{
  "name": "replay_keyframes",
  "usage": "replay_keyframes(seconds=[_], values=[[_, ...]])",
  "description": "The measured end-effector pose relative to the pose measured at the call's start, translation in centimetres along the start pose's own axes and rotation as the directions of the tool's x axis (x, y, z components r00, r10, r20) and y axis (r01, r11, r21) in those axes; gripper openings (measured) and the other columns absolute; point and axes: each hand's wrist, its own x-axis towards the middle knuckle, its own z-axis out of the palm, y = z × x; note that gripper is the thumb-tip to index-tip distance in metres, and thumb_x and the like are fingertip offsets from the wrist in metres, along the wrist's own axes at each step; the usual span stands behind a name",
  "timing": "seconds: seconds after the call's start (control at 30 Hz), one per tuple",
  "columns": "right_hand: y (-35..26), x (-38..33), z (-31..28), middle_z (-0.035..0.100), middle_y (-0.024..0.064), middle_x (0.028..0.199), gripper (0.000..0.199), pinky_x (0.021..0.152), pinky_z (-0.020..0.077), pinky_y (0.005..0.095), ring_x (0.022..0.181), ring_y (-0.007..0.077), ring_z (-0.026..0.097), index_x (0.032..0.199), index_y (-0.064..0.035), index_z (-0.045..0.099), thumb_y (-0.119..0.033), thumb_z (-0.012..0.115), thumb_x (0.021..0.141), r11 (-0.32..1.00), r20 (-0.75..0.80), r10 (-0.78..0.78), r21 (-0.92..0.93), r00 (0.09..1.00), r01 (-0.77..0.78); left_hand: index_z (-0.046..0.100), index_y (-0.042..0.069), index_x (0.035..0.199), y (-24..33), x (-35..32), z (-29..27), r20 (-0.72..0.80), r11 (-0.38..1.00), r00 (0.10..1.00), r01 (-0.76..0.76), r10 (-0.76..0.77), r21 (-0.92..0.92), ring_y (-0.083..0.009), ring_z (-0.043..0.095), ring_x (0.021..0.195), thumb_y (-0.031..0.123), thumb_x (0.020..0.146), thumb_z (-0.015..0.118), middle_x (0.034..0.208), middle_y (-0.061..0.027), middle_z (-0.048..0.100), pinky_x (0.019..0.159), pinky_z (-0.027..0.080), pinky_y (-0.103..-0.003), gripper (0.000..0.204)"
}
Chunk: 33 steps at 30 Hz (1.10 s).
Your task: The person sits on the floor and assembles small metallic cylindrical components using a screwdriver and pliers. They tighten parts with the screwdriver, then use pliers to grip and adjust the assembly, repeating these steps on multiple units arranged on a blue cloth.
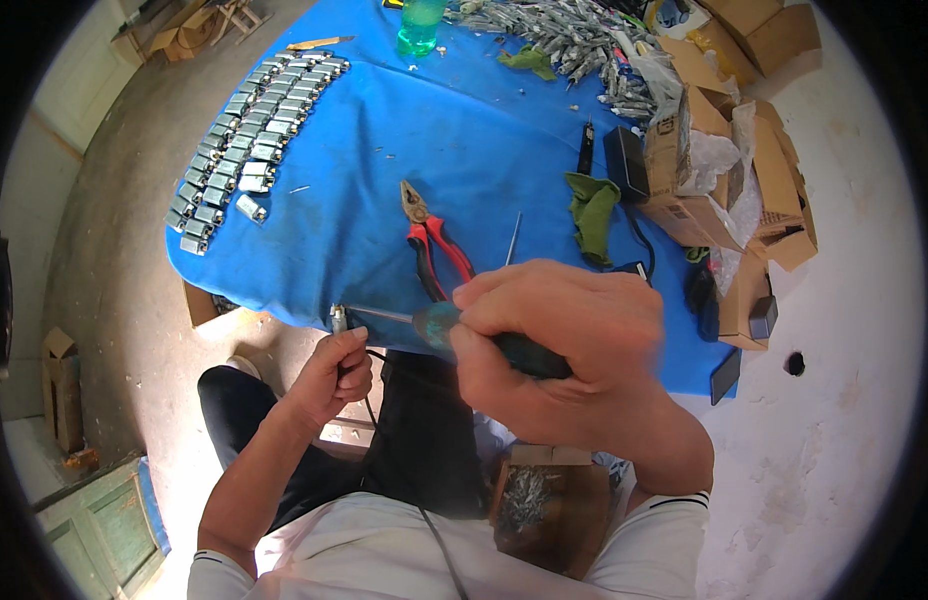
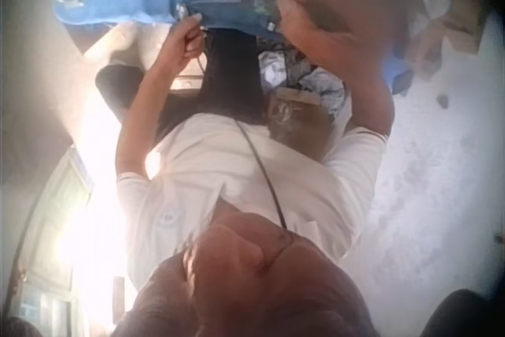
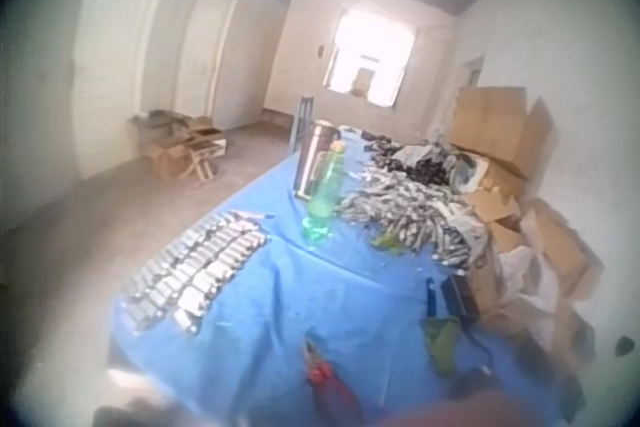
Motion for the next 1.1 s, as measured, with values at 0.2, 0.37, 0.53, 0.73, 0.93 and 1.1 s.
replay_keyframes(seconds=[0.2, 0.37, 0.53, 0.73, 0.93, 1.1], values=[[0.0, 0.4, 0.2, 0.066, 0.0111, 0.068, 0.011, 0.056, 0.0528, 0.0267, 0.064, 0.0220, 0.069, 0.070, -0.0023, 0.061, 0.002, 0.068, 0.063, 0.999, -0.019, 0.033, 0.024, 0.999, -0.032, 0.029, 0.016, 0.058, 0.1, 0.1, 0.0, 0.016, 1.000, 1.000, 0.003, -0.003, -0.001, -0.0083, 0.025, 0.037, 0.037, 0.092, 0.052, 0.045, 0.0014, 0.030, 0.037, 0.020, -0.024, 0.046], [-0.2, 1.1, 0.3, 0.067, 0.0165, 0.071, 0.010, 0.060, 0.0546, 0.0290, 0.066, 0.0231, 0.070, 0.070, 0.0014, 0.060, 0.003, 0.064, 0.062, 1.000, 0.054, -0.020, 0.004, 0.998, 0.020, 0.027, 0.016, 0.058, 0.3, 0.0, -0.1, 0.023, 1.000, 1.000, 0.005, -0.005, 0.012, -0.0088, 0.025, 0.040, 0.037, 0.093, 0.051, 0.046, 0.0013, 0.030, 0.039, 0.020, -0.025, 0.047], [-0.9, 2.7, 0.7, 0.064, 0.0117, 0.066, 0.011, 0.056, 0.0515, 0.0275, 0.062, 0.0229, 0.067, 0.069, -0.0014, 0.059, 0.003, 0.066, 0.062, 0.999, 0.126, -0.019, -0.046, 0.992, 0.025, 0.027, 0.016, 0.058, 0.5, 0.1, 0.0, 0.025, 0.999, 1.000, 0.008, -0.009, 0.040, -0.0097, 0.024, 0.042, 0.038, 0.094, 0.050, 0.048, 0.0009, 0.029, 0.042, 0.019, -0.026, 0.047], [-2.6, 6.2, 2.0, 0.056, 0.0086, 0.059, 0.013, 0.047, 0.0431, 0.0288, 0.051, 0.0223, 0.058, 0.064, -0.0033, 0.054, 0.003, 0.066, 0.062, 0.978, 0.245, -0.102, -0.155, 0.964, 0.142, 0.030, 0.014, 0.058, 0.5, 0.2, 0.2, -0.081, 0.987, 0.996, -0.016, 0.030, 0.161, -0.0097, 0.026, 0.043, 0.040, 0.092, 0.050, 0.049, 0.0009, 0.031, 0.042, 0.020, -0.026, 0.047], [-3.1, 8.0, 3.1, 0.049, 0.0080, 0.055, 0.016, 0.044, 0.0353, 0.0296, 0.046, 0.0242, 0.049, 0.062, -0.0048, 0.049, 0.001, 0.065, 0.063, 0.960, 0.302, -0.144, -0.188, 0.942, 0.207, 0.035, 0.012, 0.053, 0.1, 0.3, 0.8, -0.181, 0.956, 0.971, -0.104, 0.157, 0.273, -0.0093, 0.032, 0.041, 0.036, 0.091, 0.053, 0.047, 0.0012, 0.034, 0.040, 0.023, -0.026, 0.048], [-3.1, 8.3, 3.4, 0.051, 0.0076, 0.055, 0.016, 0.044, 0.0365, 0.0277, 0.045, 0.0216, 0.050, 0.062, -0.0044, 0.050, 0.002, 0.064, 0.064, 0.963, 0.298, -0.157, -0.164, 0.942, 0.212, 0.038, 0.010, 0.051, -0.4, 1.0, 0.7, -0.228, 0.965, 0.958, -0.118, 0.172, 0.233, -0.0089, 0.035, 0.040, 0.031, 0.091, 0.056, 0.047, 0.0017, 0.034, 0.039, 0.024, -0.026, 0.048]])
